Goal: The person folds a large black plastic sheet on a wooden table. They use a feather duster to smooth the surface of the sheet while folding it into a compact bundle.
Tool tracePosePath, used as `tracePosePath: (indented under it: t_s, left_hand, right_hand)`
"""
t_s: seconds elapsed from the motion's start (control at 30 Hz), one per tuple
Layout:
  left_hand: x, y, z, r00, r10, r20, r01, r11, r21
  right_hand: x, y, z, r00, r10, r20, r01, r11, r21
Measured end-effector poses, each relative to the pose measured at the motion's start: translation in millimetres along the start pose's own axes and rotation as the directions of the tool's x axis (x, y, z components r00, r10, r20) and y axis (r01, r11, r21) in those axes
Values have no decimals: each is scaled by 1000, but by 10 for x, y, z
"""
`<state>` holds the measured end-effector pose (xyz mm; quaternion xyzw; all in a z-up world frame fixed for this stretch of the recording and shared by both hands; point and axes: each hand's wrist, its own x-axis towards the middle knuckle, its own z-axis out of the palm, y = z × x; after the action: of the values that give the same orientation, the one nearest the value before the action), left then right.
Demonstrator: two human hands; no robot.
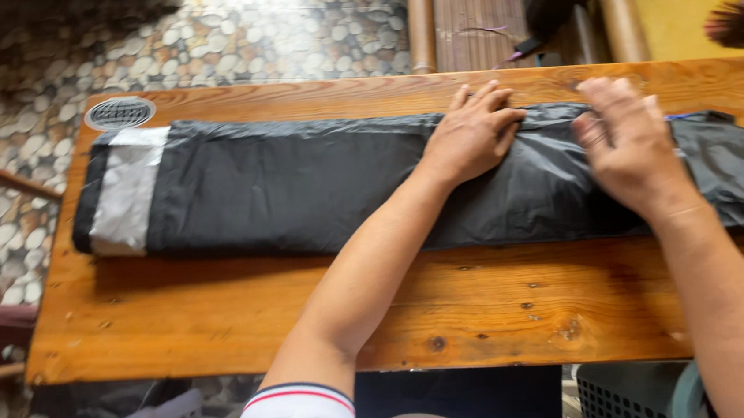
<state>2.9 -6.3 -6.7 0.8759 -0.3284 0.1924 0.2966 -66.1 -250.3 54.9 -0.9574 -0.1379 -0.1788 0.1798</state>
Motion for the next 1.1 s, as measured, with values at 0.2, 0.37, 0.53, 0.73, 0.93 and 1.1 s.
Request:
tracePosePath:
  t_s: [0.2, 0.37, 0.53, 0.73, 0.93, 1.1]
  left_hand:
    - [-37, -87, -77, 995, 32, -97, -29, 999, 29]
    - [-605, -147, -1006, 958, -158, 239, 93, 961, 262]
    - [-1470, -476, -2156, 810, -473, 346, 335, 858, 388]
    - [-2167, -1127, -3059, 638, -731, 243, 437, 604, 667]
    - [-2520, -1433, -3197, 659, -746, 97, 634, 620, 462]
    - [-2673, -1642, -3040, 730, -683, -1, 619, 661, 424]
  right_hand:
    - [-77, -382, 342, 971, 15, 238, 2, 997, -72]
    - [-78, -372, 356, 968, 35, 247, -12, 996, -92]
    - [-88, -333, 388, 966, 50, 255, -18, 992, -128]
    - [-84, -363, 377, 957, 84, 277, -56, 993, -108]
    - [-63, -306, 400, 957, 80, 281, -48, 992, -118]
    - [94, -314, 289, 915, 157, 371, -140, 988, -71]
